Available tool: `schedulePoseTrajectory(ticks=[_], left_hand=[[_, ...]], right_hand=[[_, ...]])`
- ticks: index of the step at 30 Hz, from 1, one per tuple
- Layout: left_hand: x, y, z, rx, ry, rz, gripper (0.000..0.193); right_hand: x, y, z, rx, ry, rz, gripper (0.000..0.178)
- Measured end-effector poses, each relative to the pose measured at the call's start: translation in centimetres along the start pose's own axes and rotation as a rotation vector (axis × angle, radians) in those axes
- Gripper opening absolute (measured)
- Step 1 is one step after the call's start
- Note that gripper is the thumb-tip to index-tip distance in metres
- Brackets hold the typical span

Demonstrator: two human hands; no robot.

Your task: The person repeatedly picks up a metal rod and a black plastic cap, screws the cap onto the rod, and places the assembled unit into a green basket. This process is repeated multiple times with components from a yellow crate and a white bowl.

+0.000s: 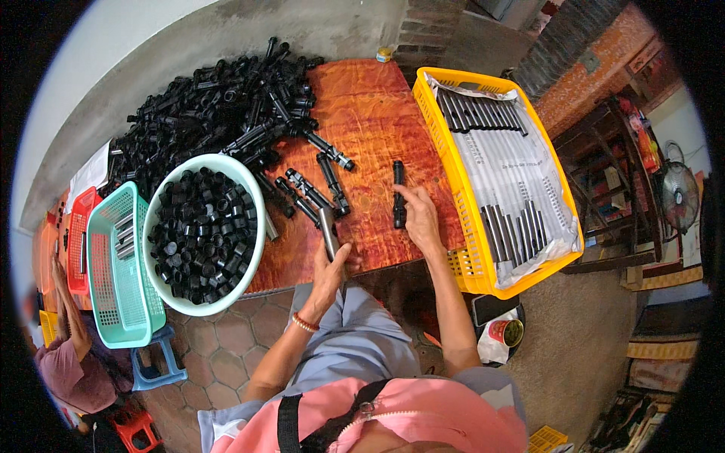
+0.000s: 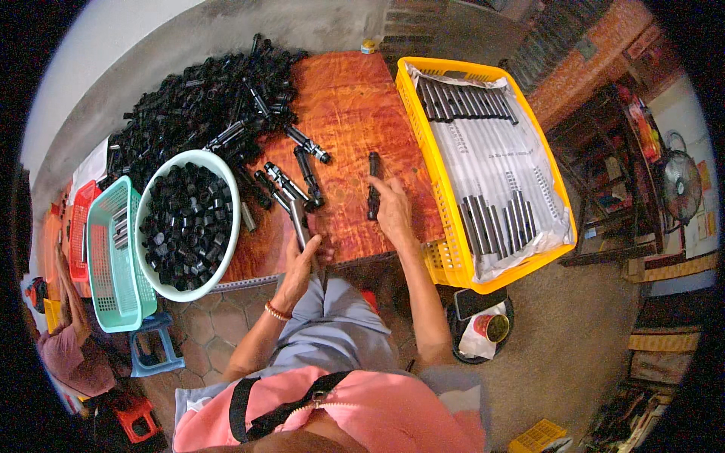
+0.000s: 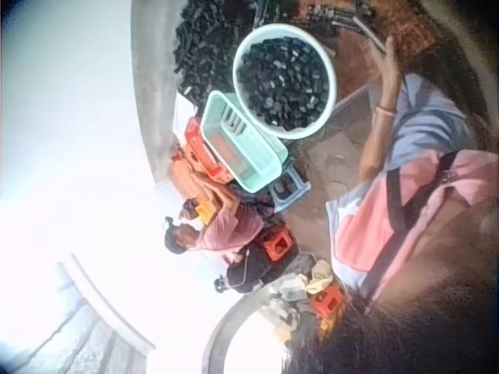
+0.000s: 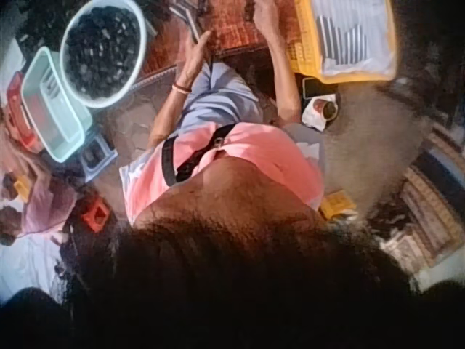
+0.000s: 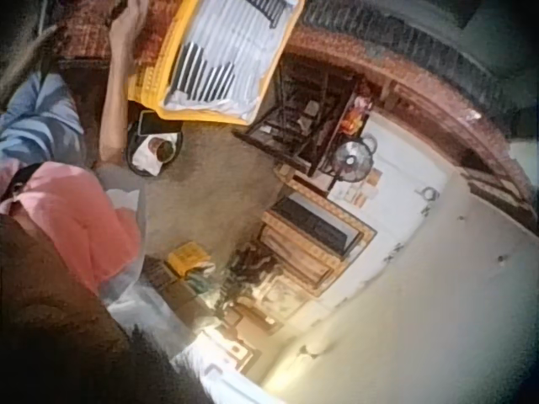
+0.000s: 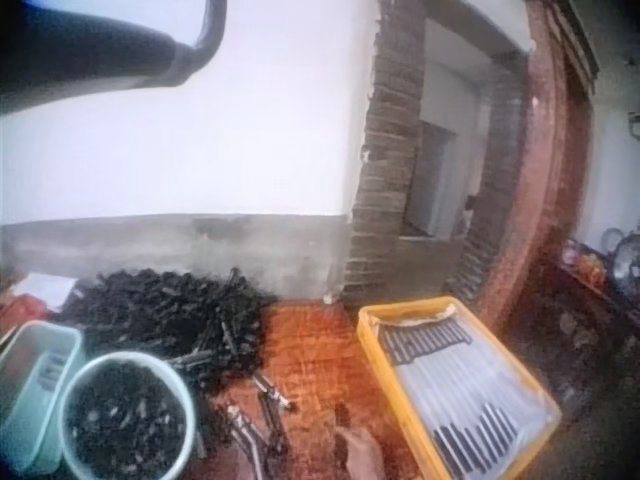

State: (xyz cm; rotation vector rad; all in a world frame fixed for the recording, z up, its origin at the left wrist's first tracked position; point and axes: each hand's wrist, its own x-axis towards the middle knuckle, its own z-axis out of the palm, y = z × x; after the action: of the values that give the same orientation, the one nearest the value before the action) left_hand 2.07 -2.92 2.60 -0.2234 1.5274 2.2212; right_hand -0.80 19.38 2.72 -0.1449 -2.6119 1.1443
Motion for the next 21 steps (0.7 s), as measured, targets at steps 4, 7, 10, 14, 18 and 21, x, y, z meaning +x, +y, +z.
schedulePoseTrajectory(ticks=[4,7,10,14,18,21], left_hand=[[-1.1,-0.3,-1.1,-0.03,-0.011,0.06,0.022],[-0.8,-0.6,-1.3,-0.034,-0.063,0.051,0.022],[-1.0,-0.3,-1.4,-0.043,-0.075,0.056,0.021],[-1.6,0.1,-1.9,-0.064,-0.066,0.05,0.019],[-2.4,1.3,-2.6,-0.137,-0.069,0.017,0.021],[-2.3,2.0,-2.4,-0.255,-0.129,-0.019,0.025]], right_hand=[[0.9,-0.7,-1.7,-0.264,-0.223,-0.163,0.038],[1.5,0.5,-2.2,-0.478,-0.209,-0.362,0.035],[2.0,-0.9,-3.3,-0.562,-0.203,-0.455,0.019],[0.8,-2.9,-3.3,-0.493,-0.065,-0.532,0.019],[-3.2,-6.8,-2.8,-0.2,-0.146,-0.228,0.026],[-6.8,-8.2,-1.0,0.063,-0.038,-0.191,0.029]])
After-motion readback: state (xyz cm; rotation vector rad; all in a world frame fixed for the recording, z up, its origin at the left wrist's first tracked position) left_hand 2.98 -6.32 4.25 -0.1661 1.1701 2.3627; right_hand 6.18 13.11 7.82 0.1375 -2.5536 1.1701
